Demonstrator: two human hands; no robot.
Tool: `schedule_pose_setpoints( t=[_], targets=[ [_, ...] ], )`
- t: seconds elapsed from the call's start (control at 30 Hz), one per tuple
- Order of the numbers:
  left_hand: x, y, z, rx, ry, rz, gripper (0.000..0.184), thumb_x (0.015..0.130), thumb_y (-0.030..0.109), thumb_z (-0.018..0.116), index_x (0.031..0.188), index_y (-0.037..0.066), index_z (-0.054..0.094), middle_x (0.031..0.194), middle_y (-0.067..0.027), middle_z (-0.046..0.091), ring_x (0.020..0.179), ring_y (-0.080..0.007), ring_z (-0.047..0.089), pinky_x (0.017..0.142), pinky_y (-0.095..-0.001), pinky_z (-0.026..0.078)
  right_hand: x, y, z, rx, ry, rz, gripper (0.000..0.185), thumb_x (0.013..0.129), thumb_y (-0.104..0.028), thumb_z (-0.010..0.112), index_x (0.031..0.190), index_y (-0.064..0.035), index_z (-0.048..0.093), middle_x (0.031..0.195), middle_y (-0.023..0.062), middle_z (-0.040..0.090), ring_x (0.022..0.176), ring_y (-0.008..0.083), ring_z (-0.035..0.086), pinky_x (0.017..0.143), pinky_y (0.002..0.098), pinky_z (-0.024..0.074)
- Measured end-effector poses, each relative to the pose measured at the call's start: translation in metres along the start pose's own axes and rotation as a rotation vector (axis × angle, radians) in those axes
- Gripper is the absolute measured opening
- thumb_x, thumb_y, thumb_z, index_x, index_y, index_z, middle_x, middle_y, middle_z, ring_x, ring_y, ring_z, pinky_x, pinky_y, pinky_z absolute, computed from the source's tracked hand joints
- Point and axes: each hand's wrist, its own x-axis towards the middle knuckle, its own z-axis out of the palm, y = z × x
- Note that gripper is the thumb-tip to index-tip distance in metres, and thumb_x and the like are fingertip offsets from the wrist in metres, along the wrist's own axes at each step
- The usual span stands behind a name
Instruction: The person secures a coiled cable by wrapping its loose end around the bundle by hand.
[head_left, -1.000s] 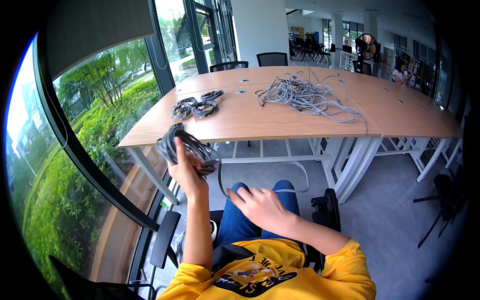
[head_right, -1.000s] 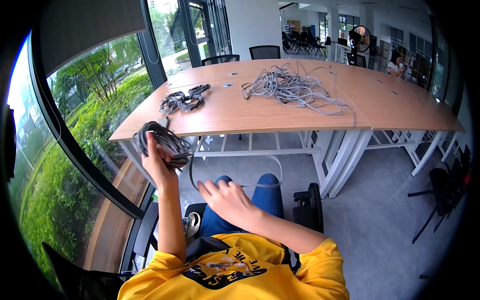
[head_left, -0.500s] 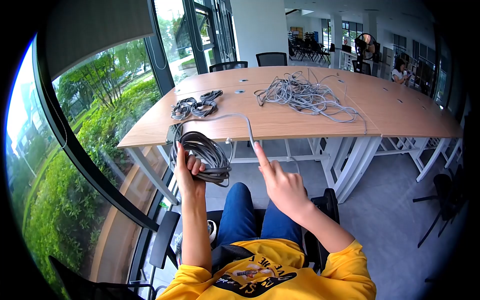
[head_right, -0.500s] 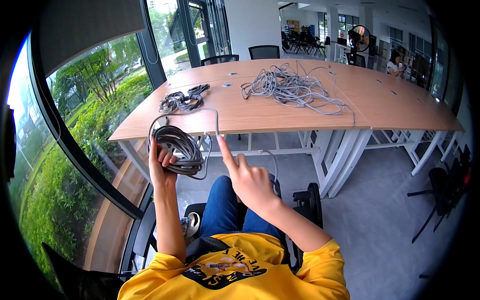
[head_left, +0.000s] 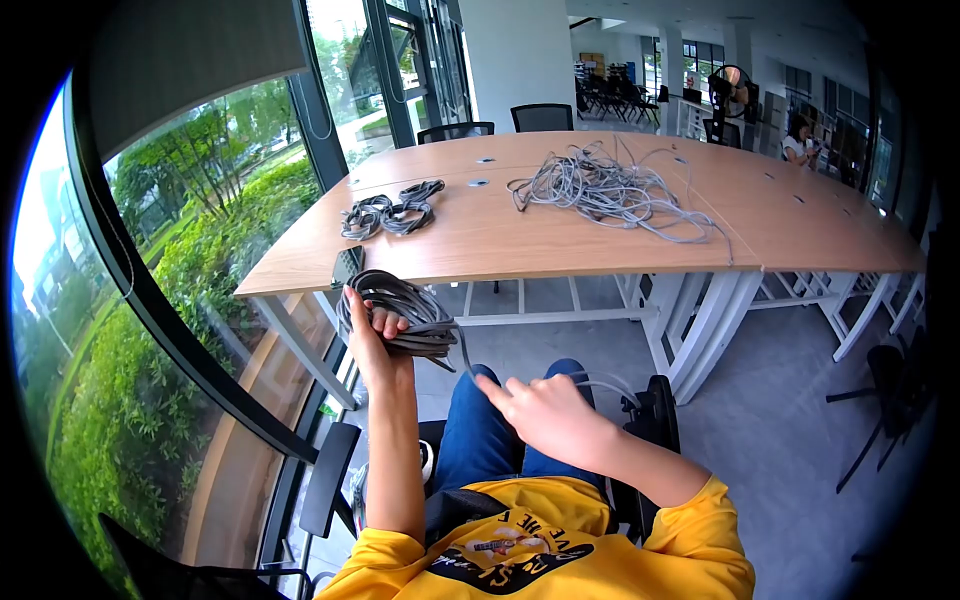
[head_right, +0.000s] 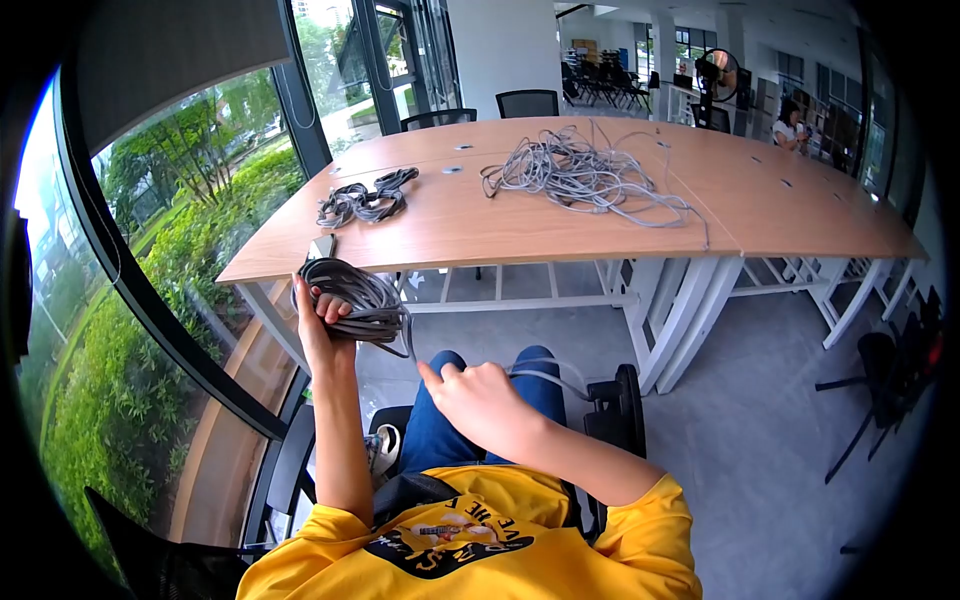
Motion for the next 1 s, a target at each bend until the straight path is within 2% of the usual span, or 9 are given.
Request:
schedule_pose_setpoints(
  t=[0.17, 0.27, 0.33, 0.4, 0.67, 0.8, 0.83, 0.9, 1.0],
  targets=[
    [-0.005, -0.006, 0.005, 0.16, 0.04, 0.096, 0.033, 0.08, 0.036, 0.058, 0.071, 0.01, 0.04, 0.048, 0.0048, 0.028, 0.04, -0.0057, 0.03, 0.041, -0.0215, 0.032, 0.005, -0.001, -0.006, 0.162, -0.092, -0.001, 0.04, 0.072, -0.009, 0.053, 0.112, -0.0072, 0.052, 0.062, 0.0057, 0.053, 0.049, 0.0189, 0.056, 0.043, 0.0286, 0.0444],
    [-0.011, -0.013, 0.005, 0.377, 0.003, 0.115, 0.034, 0.081, 0.034, 0.059, 0.068, 0.01, 0.037, 0.047, 0.0039, 0.029, 0.037, -0.0071, 0.031, 0.039, -0.0226, 0.031, 0.009, 0.003, -0.007, 0.32, 0.031, -0.076, 0.03, 0.07, -0.007, 0.051, 0.1, -0.0042, 0.057, 0.059, 0.0051, 0.052, 0.049, 0.018, 0.056, 0.042, 0.0284, 0.044],
    [-0.014, -0.017, 0.005, 0.42, -0.044, 0.043, 0.035, 0.081, 0.031, 0.059, 0.063, 0.012, 0.035, 0.046, 0.0032, 0.03, 0.036, -0.0081, 0.032, 0.038, -0.0233, 0.031, 0.015, 0.007, -0.013, 0.375, 0.182, -0.057, 0.014, 0.076, -0.017, 0.058, 0.084, -0.0055, 0.059, 0.06, 0.0058, 0.052, 0.05, 0.0195, 0.056, 0.043, 0.0281, 0.0435],
    [-0.019, -0.018, 0.009, 0.475, -0.09, -0.003, 0.035, 0.081, 0.03, 0.058, 0.061, 0.013, 0.036, 0.046, 0.0028, 0.031, 0.036, -0.0081, 0.033, 0.038, -0.023, 0.031, 0.017, 0.01, -0.019, 0.394, 0.214, -0.052, 0.011, 0.075, -0.016, 0.059, 0.076, -0.0054, 0.056, 0.06, 0.0059, 0.052, 0.051, 0.0198, 0.056, 0.043, 0.0281, 0.0433],
    [-0.031, -0.023, 0.014, 0.801, -0.435, -0.147, 0.034, 0.084, 0.035, 0.053, 0.067, 0.007, 0.044, 0.046, 0.0029, 0.038, 0.037, -0.0058, 0.035, 0.036, -0.0204, 0.029, 0.04, 0.03, -0.055, 0.292, 0.242, -0.01, 0.024, 0.076, -0.028, 0.059, 0.075, -0.0052, 0.051, 0.062, 0.0059, 0.053, 0.049, 0.0202, 0.055, 0.044, 0.0293, 0.0424],
    [-0.044, -0.015, 0.017, 0.71, -0.562, -0.458, 0.051, 0.085, 0.053, 0.036, 0.064, 0.006, 0.044, 0.045, 0.001, 0.038, 0.034, -0.007, 0.034, 0.033, -0.0201, 0.026, 0.05, 0.047, -0.054, 0.14, 0.333, 0.021, 0.04, 0.07, -0.043, 0.062, 0.072, -0.005, 0.049, 0.057, 0.0068, 0.055, 0.05, 0.0204, 0.056, 0.045, 0.0278, 0.0422],
    [-0.044, -0.014, 0.014, 0.709, -0.563, -0.457, 0.051, 0.085, 0.053, 0.036, 0.064, 0.006, 0.044, 0.045, 0.001, 0.038, 0.034, -0.007, 0.034, 0.033, -0.0201, 0.026, 0.05, 0.051, -0.052, 0.146, 0.325, 0.027, 0.045, 0.064, -0.047, 0.065, 0.068, -0.005, 0.049, 0.054, 0.0066, 0.054, 0.048, 0.0215, 0.056, 0.046, 0.0283, 0.0425],
    [-0.042, -0.014, 0.008, 0.598, -0.672, -0.675, 0.058, 0.083, 0.059, 0.026, 0.063, 0.007, 0.043, 0.042, 0.0009, 0.035, 0.032, -0.0077, 0.032, 0.033, -0.0206, 0.025, 0.049, 0.058, -0.051, 0.187, 0.299, 0.035, 0.046, 0.062, -0.048, 0.067, 0.065, -0.0051, 0.048, 0.052, 0.0067, 0.053, 0.047, 0.0219, 0.055, 0.046, 0.0285, 0.0422],
    [-0.042, -0.014, 0.006, 0.445, -0.75, -0.77, 0.062, 0.082, 0.062, 0.02, 0.064, 0.008, 0.043, 0.041, 0.001, 0.033, 0.031, -0.0076, 0.031, 0.033, -0.0211, 0.024, 0.049, 0.062, -0.055, 0.249, 0.258, 0.068, 0.049, 0.058, -0.049, 0.07, 0.06, -0.0055, 0.047, 0.049, 0.0072, 0.05, 0.046, 0.0229, 0.054, 0.046, 0.0289, 0.0416]
  ],
)
